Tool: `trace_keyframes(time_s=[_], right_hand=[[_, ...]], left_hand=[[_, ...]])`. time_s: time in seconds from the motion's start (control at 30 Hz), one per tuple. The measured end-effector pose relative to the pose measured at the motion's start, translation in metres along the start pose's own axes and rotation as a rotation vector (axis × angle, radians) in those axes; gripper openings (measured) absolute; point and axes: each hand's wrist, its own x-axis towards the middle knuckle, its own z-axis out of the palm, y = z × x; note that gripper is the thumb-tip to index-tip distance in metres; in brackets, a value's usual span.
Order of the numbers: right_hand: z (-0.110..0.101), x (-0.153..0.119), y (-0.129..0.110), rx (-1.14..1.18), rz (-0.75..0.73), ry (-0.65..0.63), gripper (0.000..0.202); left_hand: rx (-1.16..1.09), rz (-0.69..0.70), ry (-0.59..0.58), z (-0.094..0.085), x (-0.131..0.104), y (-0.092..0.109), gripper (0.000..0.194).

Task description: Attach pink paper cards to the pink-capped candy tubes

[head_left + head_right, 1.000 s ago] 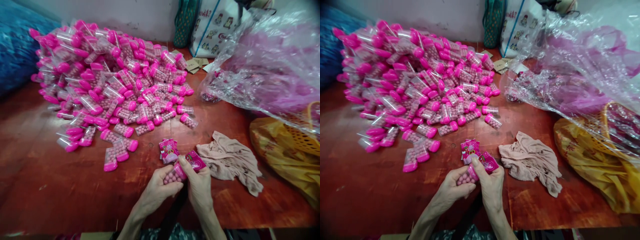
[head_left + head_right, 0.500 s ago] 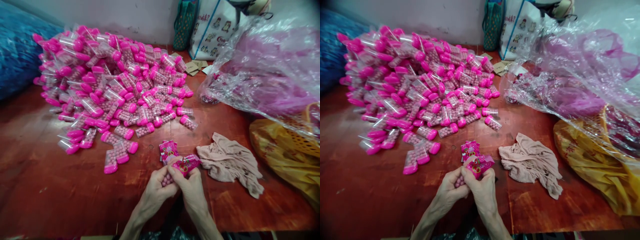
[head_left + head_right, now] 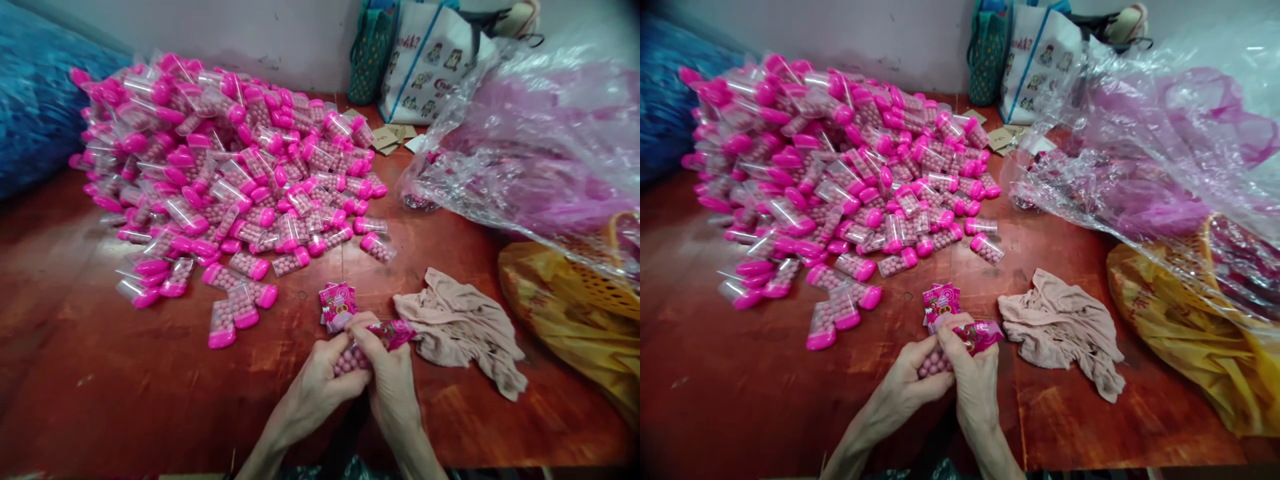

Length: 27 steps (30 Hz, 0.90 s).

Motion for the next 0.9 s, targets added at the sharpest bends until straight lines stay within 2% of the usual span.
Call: trace_keyframes(time_s=[0.07, 0.13, 0.23, 0.3, 0.43, 0.57, 0.67, 0.77, 0.9], right_hand=[[0.002, -0.002, 0.003, -0.062, -0.039, 0.087, 0.016], [0.002, -0.002, 0.006, -0.07, -0.029, 0.083, 0.019], [-0.001, 0.001, 0.01, 0.041, 0.032, -0.049, 0.03], [-0.003, 0.004, 0.01, 0.116, 0.028, -0.147, 0.036], [-0.001, 0.003, 0.005, 0.073, -0.026, -0.287, 0.026], [0.005, -0.004, 0.008, -0.074, -0.102, -0.229, 0.02], [0.005, -0.006, 0.017, -0.098, -0.073, -0.185, 0.02], [0.002, -0.003, 0.018, -0.062, -0.009, -0.227, 0.023], [0.002, 0.004, 0.007, 0.096, -0.022, -0.283, 0.017]], left_hand=[[0.055, 0.011, 0.004, 0.003, -0.001, -0.001, 0.03], [0.056, 0.028, 0.052, 0.004, -0.001, -0.004, 0.032], [-0.037, 0.006, 0.107, 0.002, 0.001, -0.01, 0.019], [-0.172, -0.04, 0.075, -0.002, 0.003, -0.012, 0.011], [-0.343, -0.034, 0.044, -0.01, 0.006, -0.012, 0.02], [-0.36, -0.022, 0.095, -0.012, 0.005, -0.016, 0.027], [-0.377, -0.042, 0.142, -0.009, 0.005, -0.02, 0.031], [-0.36, -0.043, 0.175, -0.004, 0.007, -0.02, 0.032], [-0.284, 0.031, 0.17, -0.002, 0.008, -0.013, 0.029]])
